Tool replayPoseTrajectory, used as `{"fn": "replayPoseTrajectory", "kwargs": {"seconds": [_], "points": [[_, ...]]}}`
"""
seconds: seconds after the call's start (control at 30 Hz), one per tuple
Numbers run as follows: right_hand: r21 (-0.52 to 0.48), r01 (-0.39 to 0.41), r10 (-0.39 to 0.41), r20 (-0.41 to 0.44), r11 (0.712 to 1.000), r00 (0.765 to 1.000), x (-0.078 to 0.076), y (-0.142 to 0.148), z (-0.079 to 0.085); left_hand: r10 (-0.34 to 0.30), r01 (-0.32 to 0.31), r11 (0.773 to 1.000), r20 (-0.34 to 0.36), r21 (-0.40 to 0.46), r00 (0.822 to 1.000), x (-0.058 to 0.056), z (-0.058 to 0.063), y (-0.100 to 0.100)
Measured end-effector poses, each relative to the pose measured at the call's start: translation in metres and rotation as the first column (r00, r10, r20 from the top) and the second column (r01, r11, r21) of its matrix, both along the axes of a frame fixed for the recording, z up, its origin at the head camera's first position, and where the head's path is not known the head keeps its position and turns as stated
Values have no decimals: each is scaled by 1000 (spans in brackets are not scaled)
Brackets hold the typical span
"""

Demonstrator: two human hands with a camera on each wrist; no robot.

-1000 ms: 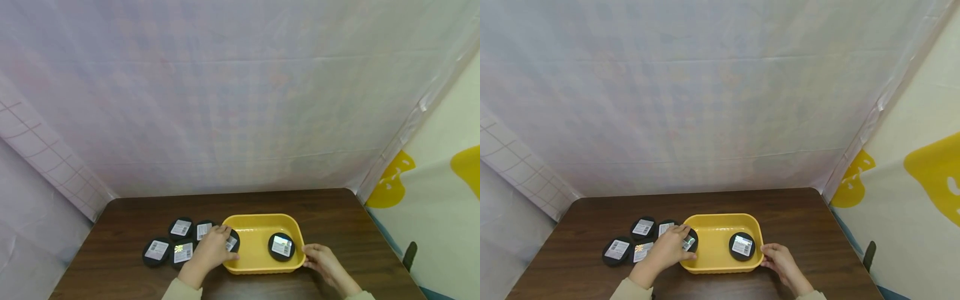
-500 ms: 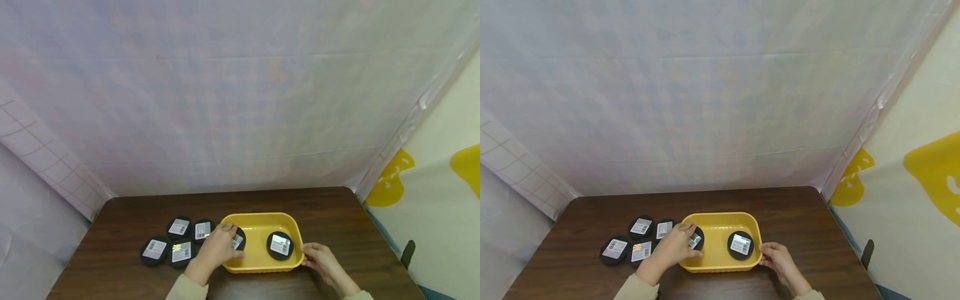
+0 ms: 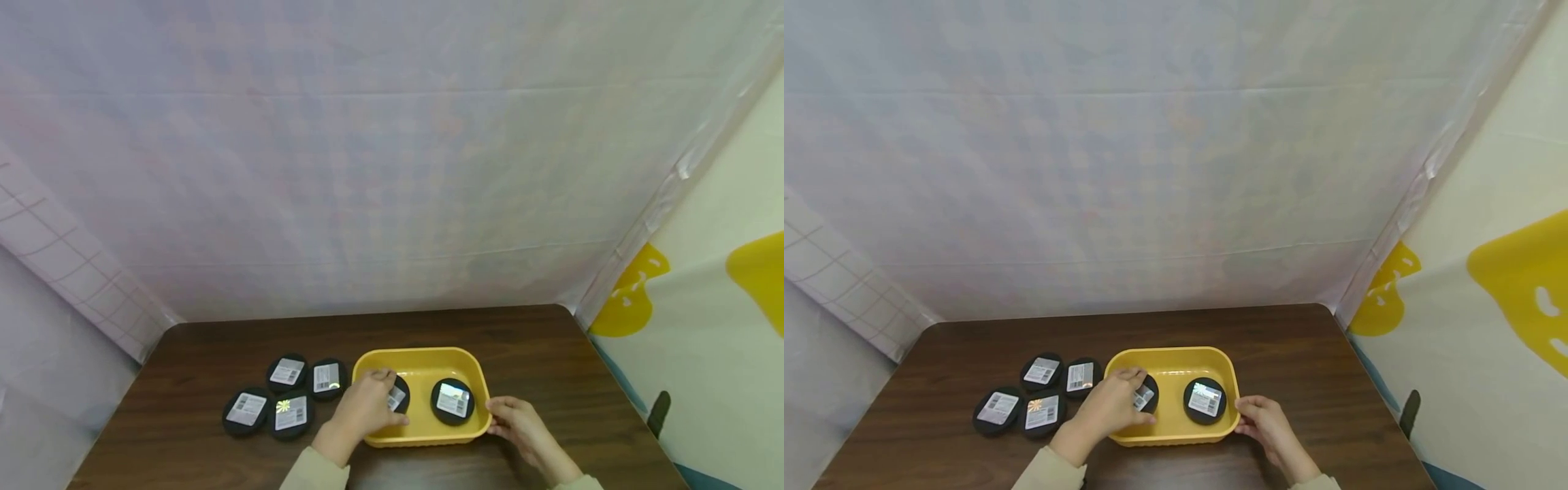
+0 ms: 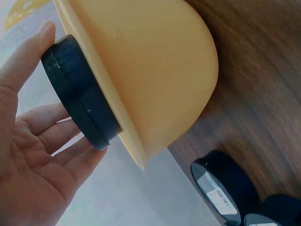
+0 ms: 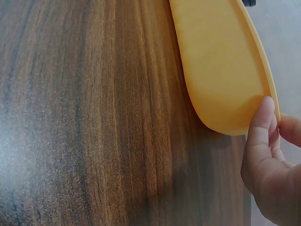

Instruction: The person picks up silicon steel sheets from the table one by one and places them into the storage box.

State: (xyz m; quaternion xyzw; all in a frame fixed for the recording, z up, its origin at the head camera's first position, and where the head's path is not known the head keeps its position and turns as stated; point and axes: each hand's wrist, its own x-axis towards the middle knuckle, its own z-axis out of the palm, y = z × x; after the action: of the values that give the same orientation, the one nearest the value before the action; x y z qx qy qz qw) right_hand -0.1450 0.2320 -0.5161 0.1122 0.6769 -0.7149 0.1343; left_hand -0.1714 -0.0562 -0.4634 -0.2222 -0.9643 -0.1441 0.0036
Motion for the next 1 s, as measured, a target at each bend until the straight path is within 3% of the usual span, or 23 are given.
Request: {"fn": "replayPoseTrajectory", "kwargs": {"seconds": [0.47,0.77,1.0], "points": [[4,16,-15,-14,1000,1000,1,-1,-1,-43,43,998,-2,-39,999,-2,-6,16],[-3,36,-36,-11,999,999,2,-2,1,-94,91,992,-33,-83,995,-4,-2,32],[-5,39,-39,-9,999,999,1,-4,0,-90,86,993,-50,-86,995,-6,-2,39]]}}
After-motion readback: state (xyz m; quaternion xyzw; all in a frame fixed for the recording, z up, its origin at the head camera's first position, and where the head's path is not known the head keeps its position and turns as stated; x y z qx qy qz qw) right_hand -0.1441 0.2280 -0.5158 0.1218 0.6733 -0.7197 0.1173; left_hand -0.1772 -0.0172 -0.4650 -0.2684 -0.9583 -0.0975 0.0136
